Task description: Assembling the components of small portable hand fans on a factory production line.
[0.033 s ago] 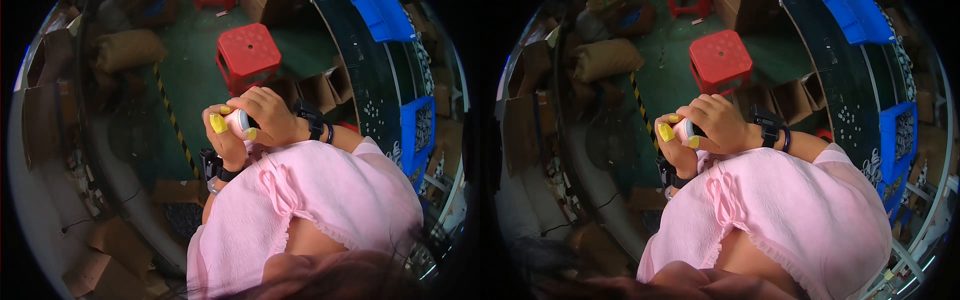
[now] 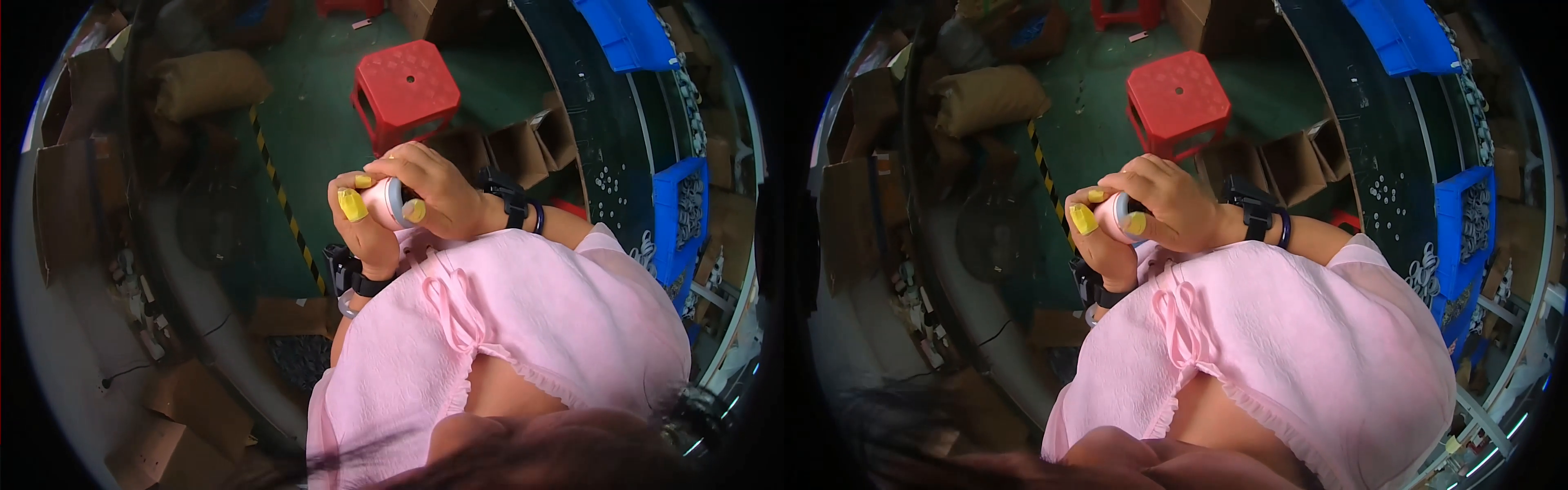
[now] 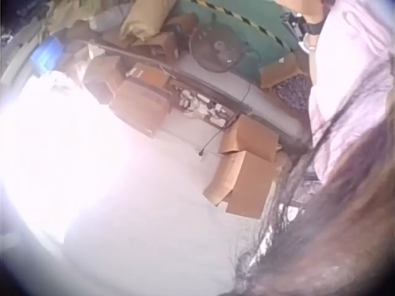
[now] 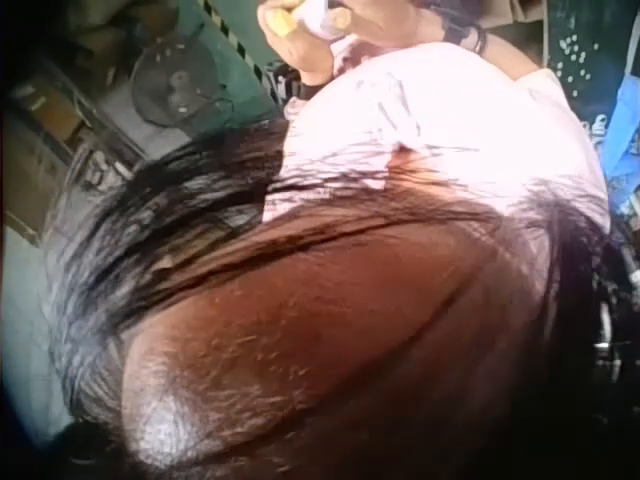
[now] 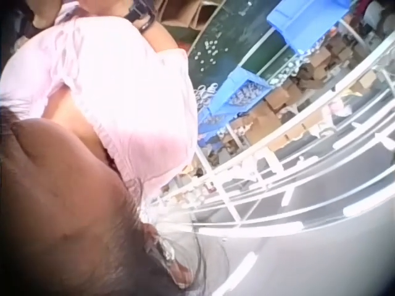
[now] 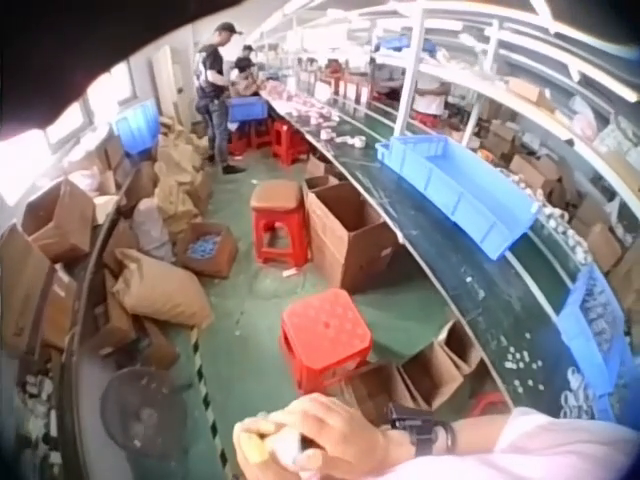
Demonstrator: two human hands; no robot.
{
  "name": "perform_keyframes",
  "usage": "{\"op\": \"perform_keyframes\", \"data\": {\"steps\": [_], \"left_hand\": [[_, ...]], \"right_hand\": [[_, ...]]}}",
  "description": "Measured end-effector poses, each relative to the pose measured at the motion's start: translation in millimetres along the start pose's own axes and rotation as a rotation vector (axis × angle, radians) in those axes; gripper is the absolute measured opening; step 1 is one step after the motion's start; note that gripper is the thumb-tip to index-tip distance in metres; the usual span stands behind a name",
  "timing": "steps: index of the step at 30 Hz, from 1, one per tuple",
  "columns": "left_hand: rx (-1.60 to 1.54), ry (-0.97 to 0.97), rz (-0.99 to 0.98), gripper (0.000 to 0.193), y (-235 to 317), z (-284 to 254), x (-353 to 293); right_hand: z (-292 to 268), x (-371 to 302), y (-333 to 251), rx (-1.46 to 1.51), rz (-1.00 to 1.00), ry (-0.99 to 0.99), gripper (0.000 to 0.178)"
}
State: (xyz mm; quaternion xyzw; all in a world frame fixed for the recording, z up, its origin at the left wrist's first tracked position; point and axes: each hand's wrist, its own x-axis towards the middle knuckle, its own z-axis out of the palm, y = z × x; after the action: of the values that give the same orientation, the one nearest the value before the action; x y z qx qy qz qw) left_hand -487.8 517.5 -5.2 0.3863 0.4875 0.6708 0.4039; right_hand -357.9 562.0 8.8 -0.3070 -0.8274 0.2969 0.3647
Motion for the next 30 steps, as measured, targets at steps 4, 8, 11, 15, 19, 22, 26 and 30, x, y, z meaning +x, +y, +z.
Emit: {"op": "perform_keyframes", "data": {"steps": [4, 8, 11, 15, 19, 22, 26, 30], "left_hand": [[-0.107, -0.108, 0.096, 0.041, 5, -34, 58], [0.172, -0.271, 0.291, 0.023, 5, -72, 104], [0.391, -0.369, 0.440, 0.013, 19, -92, 135], [0.478, -0.432, 0.561, 0.014, 27, -102, 175], [0.551, -0.533, 0.482, 0.021, 14, -118, 193], [0.560, -0.566, 0.457, 0.017, 4, -118, 219], [0.630, -0.572, 0.410, 0.017, -11, -112, 266], [0.566, -0.538, 0.309, 0.012, -36, -98, 334]], "right_hand": [[36, 56, 5, 0.616, 0.358, -0.071, 0.061], [62, 112, 9, 1.171, 0.784, -0.199, 0.058], [76, 149, 3, 1.414, 0.955, -0.129, 0.049], [91, 176, 11, 1.195, 0.815, -0.030, 0.034], [108, 193, 25, 1.149, 0.781, -0.022, 0.035], [118, 208, 54, 1.130, 0.814, 0.022, 0.031], [120, 249, 88, 1.317, 0.990, 0.048, 0.029], [127, 295, 140, 1.354, 0.985, 0.132, 0.036]]}}
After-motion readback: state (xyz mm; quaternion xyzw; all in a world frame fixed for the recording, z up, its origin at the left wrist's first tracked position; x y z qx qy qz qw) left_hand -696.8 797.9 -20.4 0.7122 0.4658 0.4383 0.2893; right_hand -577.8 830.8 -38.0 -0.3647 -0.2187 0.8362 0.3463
